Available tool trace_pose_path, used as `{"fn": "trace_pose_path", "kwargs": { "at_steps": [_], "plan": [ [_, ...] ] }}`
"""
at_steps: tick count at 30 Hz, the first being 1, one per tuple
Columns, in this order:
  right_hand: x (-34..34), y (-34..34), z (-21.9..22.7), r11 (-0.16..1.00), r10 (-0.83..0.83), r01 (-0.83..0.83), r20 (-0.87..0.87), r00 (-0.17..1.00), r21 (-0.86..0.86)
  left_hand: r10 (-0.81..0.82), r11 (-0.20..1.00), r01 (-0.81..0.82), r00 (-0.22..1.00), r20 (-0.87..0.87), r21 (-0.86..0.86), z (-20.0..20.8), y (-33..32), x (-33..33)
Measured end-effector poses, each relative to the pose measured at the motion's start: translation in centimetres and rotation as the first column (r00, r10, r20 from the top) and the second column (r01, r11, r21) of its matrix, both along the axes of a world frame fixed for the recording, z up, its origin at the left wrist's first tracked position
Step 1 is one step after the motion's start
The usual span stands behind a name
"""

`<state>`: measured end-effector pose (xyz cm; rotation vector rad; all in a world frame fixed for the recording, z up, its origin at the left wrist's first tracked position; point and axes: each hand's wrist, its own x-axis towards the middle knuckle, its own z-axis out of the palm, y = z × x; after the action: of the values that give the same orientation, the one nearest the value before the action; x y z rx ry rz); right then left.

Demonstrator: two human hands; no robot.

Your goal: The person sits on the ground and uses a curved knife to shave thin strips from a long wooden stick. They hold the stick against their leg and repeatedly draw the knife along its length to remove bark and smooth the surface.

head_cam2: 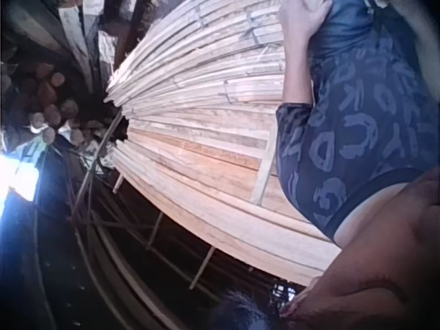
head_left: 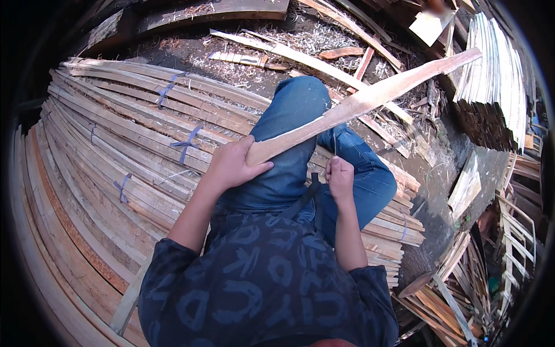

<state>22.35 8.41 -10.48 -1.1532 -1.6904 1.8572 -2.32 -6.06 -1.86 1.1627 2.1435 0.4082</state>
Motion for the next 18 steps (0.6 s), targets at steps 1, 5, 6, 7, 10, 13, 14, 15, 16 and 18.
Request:
{"fn": "trace_pose_path", "kwargs": {
  "at_steps": [1,5,6,7,10,13,14,15,16,18],
  "plan": [
    [0.1,-0.4,-0.5,0.997,0.026,-0.03,0.064,0.998,0.069,-0.024,0.999,0.023,1.0,-0.008,-0.043,0.3,0.2,0.0],
    [-1.6,-1.1,2.1,0.996,0.072,-0.081,0.163,0.984,0.048,-0.038,0.978,0.047,0.998,0.044,-0.203,2.3,1.3,0.3],
    [-1.5,-1.2,2.0,0.986,0.083,-0.107,0.175,0.981,0.127,-0.04,0.976,0.052,0.998,0.056,-0.213,2.5,1.4,0.4],
    [-1.3,-1.2,1.7,0.97,0.094,-0.133,0.189,0.977,0.205,-0.042,0.973,0.056,0.997,0.069,-0.223,2.5,1.4,0.5],
    [-1.8,-1.2,1.9,0.954,0.064,-0.103,0.144,0.987,0.283,-0.087,0.982,0.102,0.991,0.099,-0.157,1.3,0.8,-0.2],
    [-1.9,-0.9,2.8,0.955,0.086,-0.12,0.135,0.987,0.27,-0.089,0.967,0.177,0.91,0.405,-0.184,1.0,0.9,-2.7],
    [-1.8,-0.8,2.9,0.955,0.103,-0.138,0.142,0.984,0.262,-0.015,0.965,0.152,0.845,0.535,-0.213,1.2,1.1,-3.3],
    [-1.7,-0.8,2.9,0.953,0.115,-0.152,0.15,0.982,0.262,0.062,0.96,0.132,0.757,0.65,-0.246,1.5,1.3,-3.7],
    [-1.6,-0.7,2.9,0.951,0.126,-0.165,0.158,0.979,0.262,0.141,0.952,0.117,0.65,0.747,-0.282,1.6,1.4,-4.1],
    [-1.8,-0.7,3.2,0.948,0.134,-0.175,0.169,0.977,0.265,0.166,0.947,0.141,0.555,0.815,-0.29,1.6,1.4,-4.8]
  ]
}}
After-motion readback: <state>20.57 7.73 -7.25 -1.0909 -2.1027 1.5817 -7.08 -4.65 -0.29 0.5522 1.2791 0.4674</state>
